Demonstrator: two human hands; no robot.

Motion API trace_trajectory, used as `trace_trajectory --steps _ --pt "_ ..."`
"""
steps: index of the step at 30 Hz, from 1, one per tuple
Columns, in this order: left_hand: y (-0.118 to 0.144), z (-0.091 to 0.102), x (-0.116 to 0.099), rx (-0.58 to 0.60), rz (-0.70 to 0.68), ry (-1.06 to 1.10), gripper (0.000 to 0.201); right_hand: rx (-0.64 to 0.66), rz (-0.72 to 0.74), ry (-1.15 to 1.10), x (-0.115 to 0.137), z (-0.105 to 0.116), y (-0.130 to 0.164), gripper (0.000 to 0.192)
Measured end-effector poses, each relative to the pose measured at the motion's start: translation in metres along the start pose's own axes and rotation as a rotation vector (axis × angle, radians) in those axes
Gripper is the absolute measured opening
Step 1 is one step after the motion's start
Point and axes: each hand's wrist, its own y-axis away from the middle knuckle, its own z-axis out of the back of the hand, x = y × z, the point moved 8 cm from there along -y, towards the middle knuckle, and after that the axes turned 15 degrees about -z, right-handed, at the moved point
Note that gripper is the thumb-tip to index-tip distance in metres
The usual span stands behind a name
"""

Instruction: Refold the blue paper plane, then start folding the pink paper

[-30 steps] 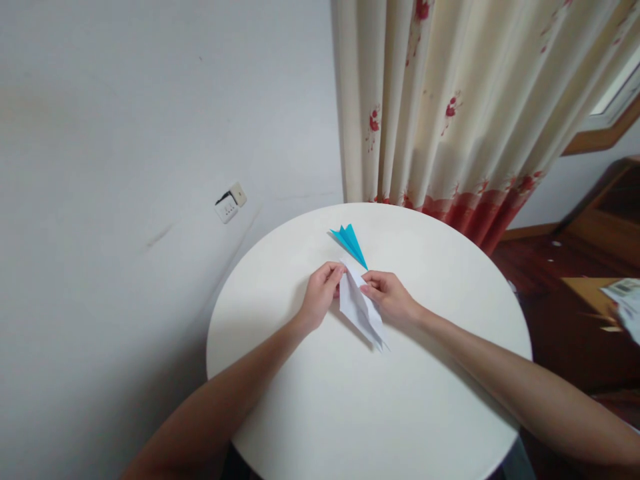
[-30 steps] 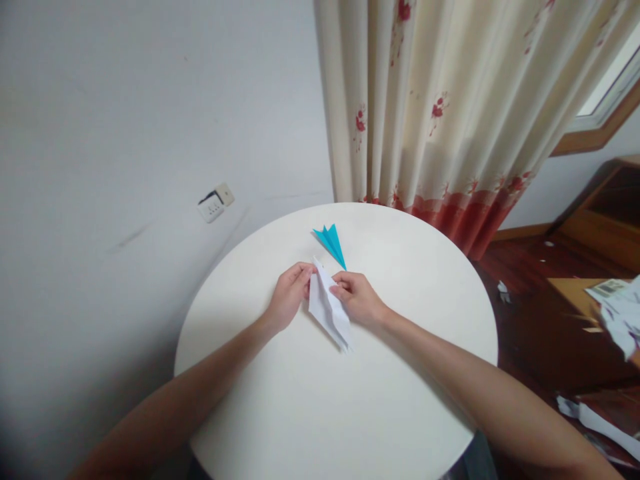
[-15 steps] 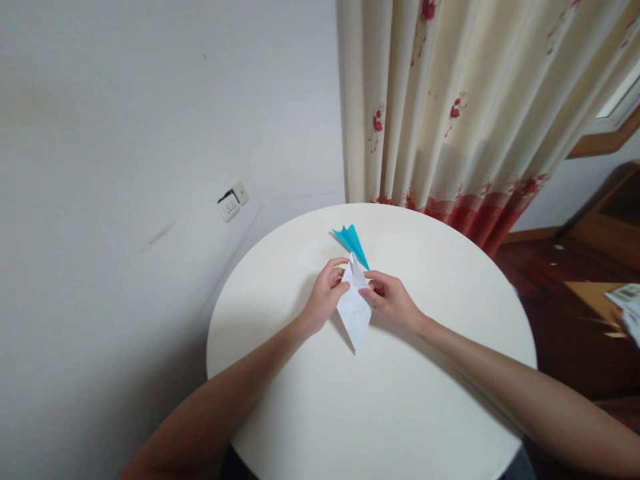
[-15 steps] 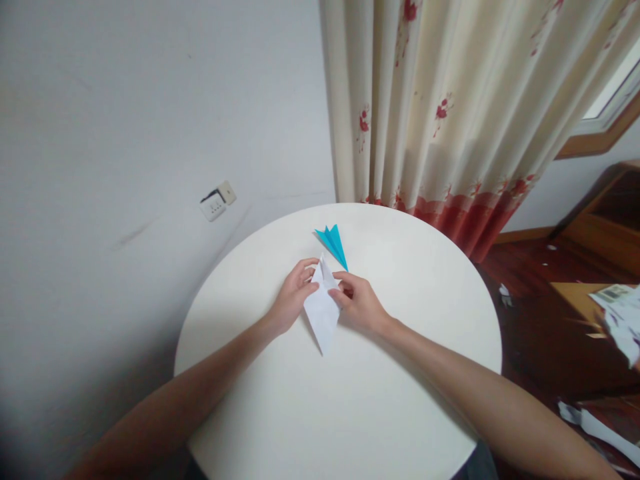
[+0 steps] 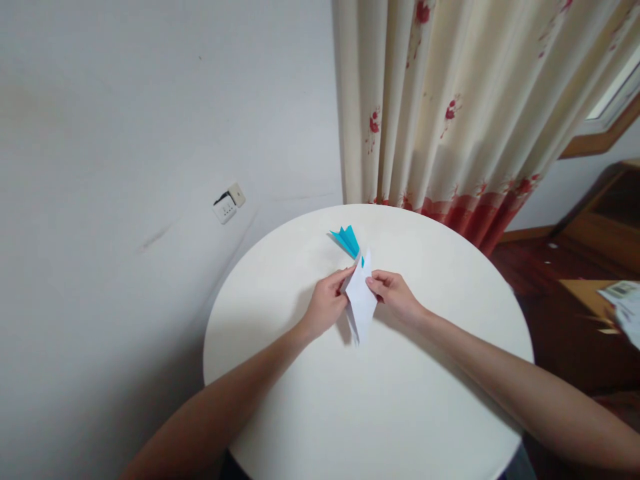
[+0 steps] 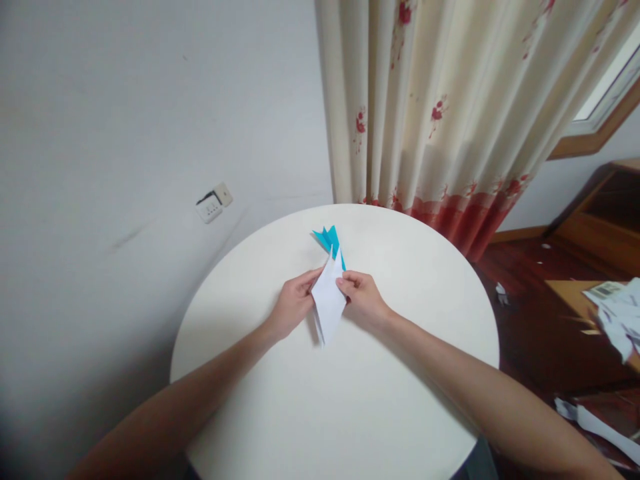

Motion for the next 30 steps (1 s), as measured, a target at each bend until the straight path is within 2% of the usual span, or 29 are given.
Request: trace_trajectory --steps 3,5,9,15,21,25,30 --pt "-0.001 0.009 -0.009 -0.05 -0.099 -0.232 0.033 -0.258 0.141 0.103 0.013 0.013 0.011 0.041" --pt "0.0 0.011 -0.016 -0.064 -0.137 -0.361 0.034 -0.335 0.24 0.166 0.026 0.012 0.023 0.035" --pt "0.002 0.006 -0.022 -0.013 -0.148 -0.452 0.044 -0.141 0.243 0.259 0.032 -0.014 0.03 0.03" --pt "0.001 0.004 -0.026 -0.001 -0.176 -0.505 0.063 -0.169 0.227 0.179 0.022 -0.005 0.019 0.031" --pt "0.0 0.002 -0.026 0.052 -0.199 -0.497 0.07 -0.026 0.217 0.127 0.017 -0.011 0.017 0.032" --pt "0.001 0.005 -0.016 0.048 -0.142 -0.488 0.072 -0.05 0.243 0.206 0.019 -0.011 0.019 0.04" --pt "0.001 0.009 -0.012 0.043 -0.105 -0.419 0.059 -0.115 0.31 0.309 0.027 -0.008 0.025 0.037"
